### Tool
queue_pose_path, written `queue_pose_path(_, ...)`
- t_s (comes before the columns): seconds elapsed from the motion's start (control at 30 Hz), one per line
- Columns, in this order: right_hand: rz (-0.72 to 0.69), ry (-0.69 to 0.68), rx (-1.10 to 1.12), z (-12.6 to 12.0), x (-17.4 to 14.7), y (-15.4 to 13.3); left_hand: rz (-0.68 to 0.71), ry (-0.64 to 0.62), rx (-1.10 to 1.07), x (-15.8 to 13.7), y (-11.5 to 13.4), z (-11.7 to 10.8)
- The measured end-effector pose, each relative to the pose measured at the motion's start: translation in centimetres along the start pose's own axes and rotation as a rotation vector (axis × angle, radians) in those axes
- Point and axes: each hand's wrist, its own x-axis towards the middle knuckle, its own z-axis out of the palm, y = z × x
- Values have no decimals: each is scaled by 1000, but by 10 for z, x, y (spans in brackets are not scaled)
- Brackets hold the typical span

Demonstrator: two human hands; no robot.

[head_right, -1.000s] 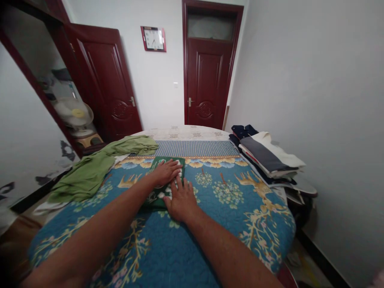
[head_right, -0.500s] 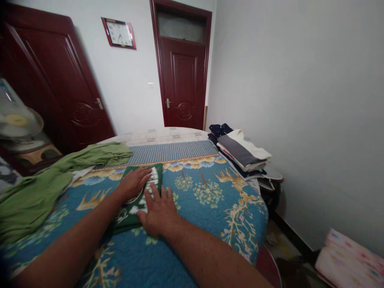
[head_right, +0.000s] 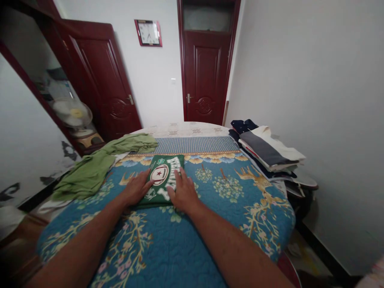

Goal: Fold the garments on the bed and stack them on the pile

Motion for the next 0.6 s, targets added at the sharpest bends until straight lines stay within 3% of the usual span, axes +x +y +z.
queue_pose_path(0.17, 109, 146, 135, 4, 12, 21, 93, 131, 26, -12, 6, -3)
queue_pose_path(0.4, -92, 195, -22, -2, 46, 25, 160, 149, 36, -18, 14, 0)
queue_pose_path(0.5, -77, 89, -123, 4, 74, 22, 142, 149, 36, -22, 17, 4)
queue_pose_path(0.6, 63, -102, -207, 17, 100, 24, 124, 130, 38, -25, 21, 5)
